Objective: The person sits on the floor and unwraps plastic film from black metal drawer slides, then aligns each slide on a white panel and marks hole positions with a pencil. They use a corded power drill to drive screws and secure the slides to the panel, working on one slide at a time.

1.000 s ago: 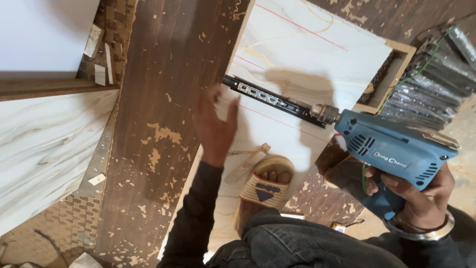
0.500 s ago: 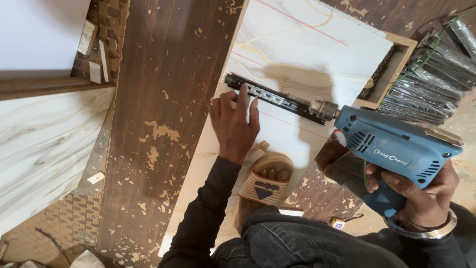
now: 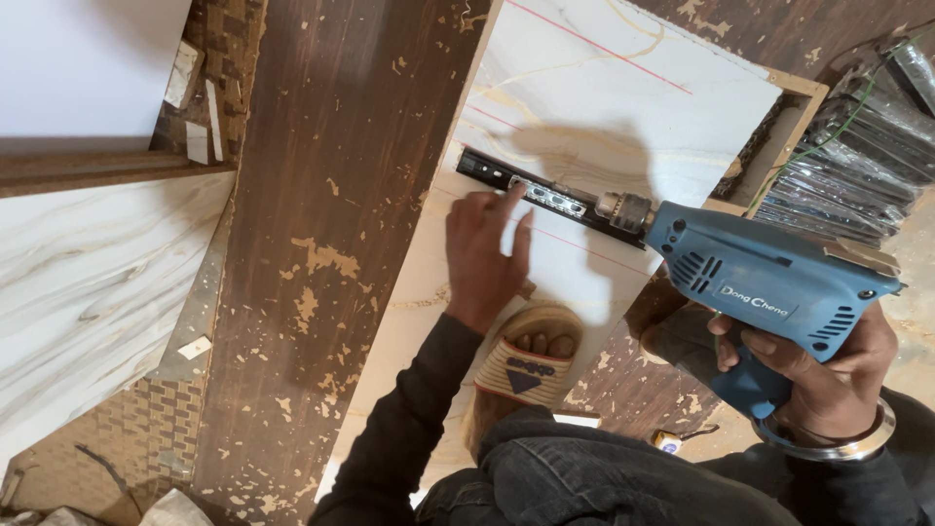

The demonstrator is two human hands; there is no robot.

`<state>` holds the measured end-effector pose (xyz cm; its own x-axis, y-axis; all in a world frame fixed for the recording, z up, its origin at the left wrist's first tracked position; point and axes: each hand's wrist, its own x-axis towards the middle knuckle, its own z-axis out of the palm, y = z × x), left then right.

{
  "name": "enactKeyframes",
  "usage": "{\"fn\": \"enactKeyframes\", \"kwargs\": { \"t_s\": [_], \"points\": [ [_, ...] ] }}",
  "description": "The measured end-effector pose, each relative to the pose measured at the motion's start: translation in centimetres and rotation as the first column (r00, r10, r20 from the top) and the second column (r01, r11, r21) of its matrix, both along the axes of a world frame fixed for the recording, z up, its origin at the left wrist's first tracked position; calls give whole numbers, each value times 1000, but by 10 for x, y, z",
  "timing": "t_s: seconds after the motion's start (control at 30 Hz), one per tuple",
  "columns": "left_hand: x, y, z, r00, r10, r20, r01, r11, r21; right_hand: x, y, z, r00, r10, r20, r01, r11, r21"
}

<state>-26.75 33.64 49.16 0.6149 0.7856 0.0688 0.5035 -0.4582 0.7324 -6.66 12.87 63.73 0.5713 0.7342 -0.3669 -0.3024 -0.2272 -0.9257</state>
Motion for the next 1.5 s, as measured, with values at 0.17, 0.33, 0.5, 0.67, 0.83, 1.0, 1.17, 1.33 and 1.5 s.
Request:
{"fn": "enactKeyframes", "kwargs": {
  "t_s": [0.17,0.33,0.5,0.67,0.83,1.0,1.17,1.33,1.5],
  "points": [
    [-4,29,-6,969,209,134,-219,974,58,5,6,-3,999,25,35,-24,999,-32],
    [-4,51,-6,962,242,128,-239,970,-33,10,9,-9,997,52,59,-48,996,-69],
    [2,61,-11,949,303,91,-280,938,-205,20,14,-17,983,165,80,-160,985,-66],
    [2,65,-16,941,322,103,-289,925,-247,21,23,-18,925,282,253,-236,951,-198],
    [2,67,-20,924,361,123,-314,903,-295,13,42,-37,927,237,290,-267,961,69],
    [-2,69,-18,924,336,183,-289,926,-243,-3,45,-33,902,241,359,-233,970,-68],
    [-3,70,-16,917,333,221,-281,930,-235,-11,56,-29,904,257,342,-253,966,-58],
    [-5,70,-17,914,334,233,-285,933,-219,-16,64,-33,884,255,391,-260,965,-40],
    [-6,70,-20,922,321,215,-278,938,-207,-20,61,-31,846,280,454,-258,960,-110]
  ]
}}
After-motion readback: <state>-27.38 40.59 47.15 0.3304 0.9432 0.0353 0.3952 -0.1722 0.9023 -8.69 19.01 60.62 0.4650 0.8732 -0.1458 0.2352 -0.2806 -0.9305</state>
